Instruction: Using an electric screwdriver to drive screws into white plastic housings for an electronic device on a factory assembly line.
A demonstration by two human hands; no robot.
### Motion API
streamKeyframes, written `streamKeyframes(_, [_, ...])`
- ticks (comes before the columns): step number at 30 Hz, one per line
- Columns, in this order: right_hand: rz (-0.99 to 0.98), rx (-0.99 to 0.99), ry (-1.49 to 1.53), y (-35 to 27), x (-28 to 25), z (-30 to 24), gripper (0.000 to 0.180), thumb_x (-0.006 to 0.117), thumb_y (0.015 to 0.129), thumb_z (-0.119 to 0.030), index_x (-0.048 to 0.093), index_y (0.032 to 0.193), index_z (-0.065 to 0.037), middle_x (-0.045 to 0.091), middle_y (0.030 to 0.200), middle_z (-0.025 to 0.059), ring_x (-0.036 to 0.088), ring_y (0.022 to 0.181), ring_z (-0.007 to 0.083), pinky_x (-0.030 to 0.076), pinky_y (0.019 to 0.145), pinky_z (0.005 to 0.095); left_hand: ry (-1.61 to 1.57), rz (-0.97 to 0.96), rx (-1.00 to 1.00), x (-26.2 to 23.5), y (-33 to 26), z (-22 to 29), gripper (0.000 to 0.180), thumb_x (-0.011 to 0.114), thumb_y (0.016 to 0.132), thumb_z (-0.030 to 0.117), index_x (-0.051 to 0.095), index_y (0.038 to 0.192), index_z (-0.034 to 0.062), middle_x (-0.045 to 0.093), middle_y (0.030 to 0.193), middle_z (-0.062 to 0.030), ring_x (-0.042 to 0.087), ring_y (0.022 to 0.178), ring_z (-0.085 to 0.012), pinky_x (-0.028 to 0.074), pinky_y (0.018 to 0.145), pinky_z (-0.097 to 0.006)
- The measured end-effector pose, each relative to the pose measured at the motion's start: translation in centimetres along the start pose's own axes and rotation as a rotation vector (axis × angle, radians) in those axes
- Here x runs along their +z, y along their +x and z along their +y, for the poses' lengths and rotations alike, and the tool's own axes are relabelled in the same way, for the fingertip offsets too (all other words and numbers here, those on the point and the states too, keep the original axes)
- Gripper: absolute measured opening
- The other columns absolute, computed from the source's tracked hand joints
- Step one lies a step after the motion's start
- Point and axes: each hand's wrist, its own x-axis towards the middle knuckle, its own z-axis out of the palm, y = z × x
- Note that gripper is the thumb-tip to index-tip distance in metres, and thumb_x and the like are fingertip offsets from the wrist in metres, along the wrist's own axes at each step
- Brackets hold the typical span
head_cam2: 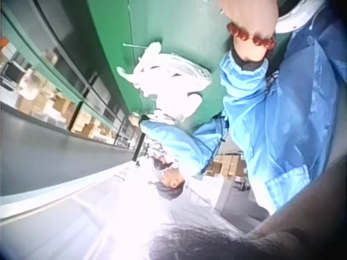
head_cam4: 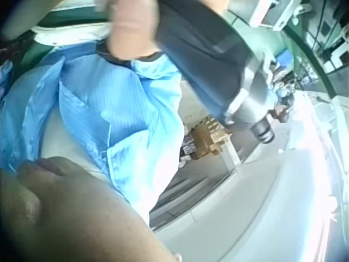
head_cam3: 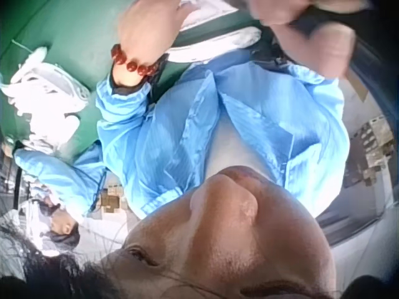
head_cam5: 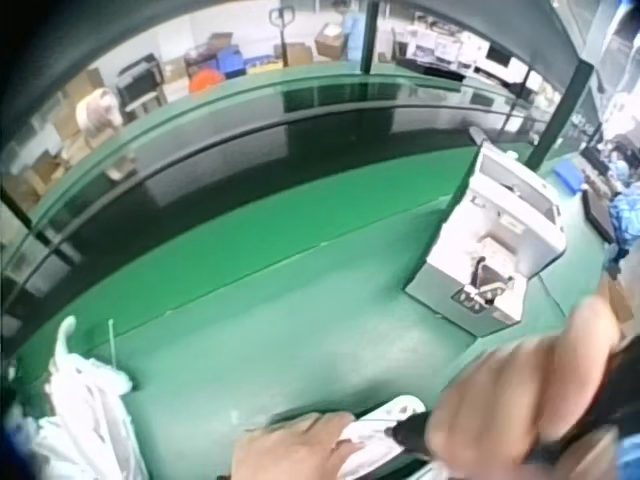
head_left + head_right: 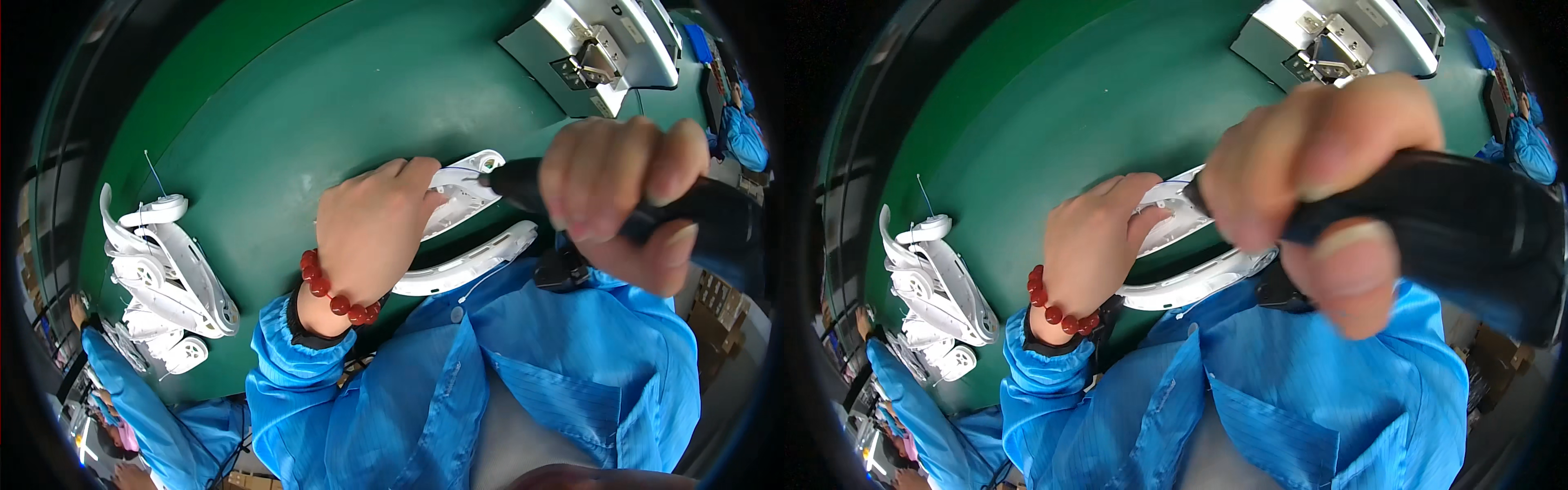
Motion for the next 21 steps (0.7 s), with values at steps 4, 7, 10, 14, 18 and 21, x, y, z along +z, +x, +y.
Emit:
streamKeyframes(4, [0.013,0.081,-0.040,-0.6,1.4,1.6,0.032,0.063,0.098,-0.035,0.047,0.111,-0.011,0.059,0.079,0.0044,0.053,0.059,0.0143,0.046,0.054,0.0313,0.011,0.010,-0.023,0.4,-0.4,-0.6,0.023,0.072,0.085,0.021,0.070,0.105,0.0107,0.071,0.092,-0.0097,0.067,0.079,-0.0337,0.051,0.065,-0.043])
streamKeyframes(7, [0.062,0.121,-0.066,-0.5,1.8,0.9,0.032,0.063,0.098,-0.035,0.047,0.112,-0.010,0.059,0.080,0.0053,0.053,0.059,0.0152,0.046,0.055,0.0319,-0.003,0.006,-0.007,0.1,-0.1,-0.2,0.023,0.072,0.085,0.021,0.071,0.105,0.0109,0.071,0.091,-0.0092,0.067,0.078,-0.0334,0.051,0.064,-0.043])
streamKeyframes(10, [0.040,0.127,-0.054,-0.5,1.5,1.1,0.032,0.063,0.098,-0.035,0.047,0.111,-0.010,0.059,0.080,0.0055,0.053,0.059,0.0156,0.045,0.055,0.0320,-0.004,-0.001,-0.005,0.2,0.0,-0.1,0.023,0.071,0.085,0.022,0.071,0.105,0.0110,0.071,0.090,-0.0090,0.067,0.078,-0.0332,0.051,0.064,-0.044])
streamKeyframes(14, [0.076,0.149,-0.055,-0.6,2.0,1.6,0.032,0.065,0.098,-0.034,0.047,0.110,-0.010,0.059,0.079,0.0059,0.053,0.058,0.0162,0.046,0.054,0.0325,0.010,-0.012,-0.016,0.3,-0.1,-0.2,0.022,0.071,0.085,0.022,0.071,0.105,0.0110,0.071,0.089,-0.0092,0.067,0.077,-0.0329,0.052,0.063,-0.043])
streamKeyframes(18, [0.162,0.177,-0.065,-0.6,3.0,1.4,0.032,0.069,0.096,-0.031,0.047,0.107,-0.009,0.060,0.076,0.0069,0.054,0.057,0.0172,0.047,0.054,0.0333,0.052,0.007,0.026,0.1,0.0,0.0,0.018,0.072,0.086,0.022,0.067,0.096,0.0082,0.066,0.080,-0.0081,0.069,0.077,-0.0289,0.053,0.062,-0.040])
streamKeyframes(21, [0.178,0.137,-0.054,-1.0,3.3,1.9,0.032,0.073,0.093,-0.026,0.048,0.106,-0.009,0.061,0.075,0.0077,0.056,0.058,0.0181,0.049,0.055,0.0338,0.078,0.014,0.026,0.0,0.0,0.1,0.018,0.071,0.086,0.022,0.067,0.096,0.0080,0.066,0.080,-0.0079,0.069,0.077,-0.0288,0.053,0.062,-0.040])
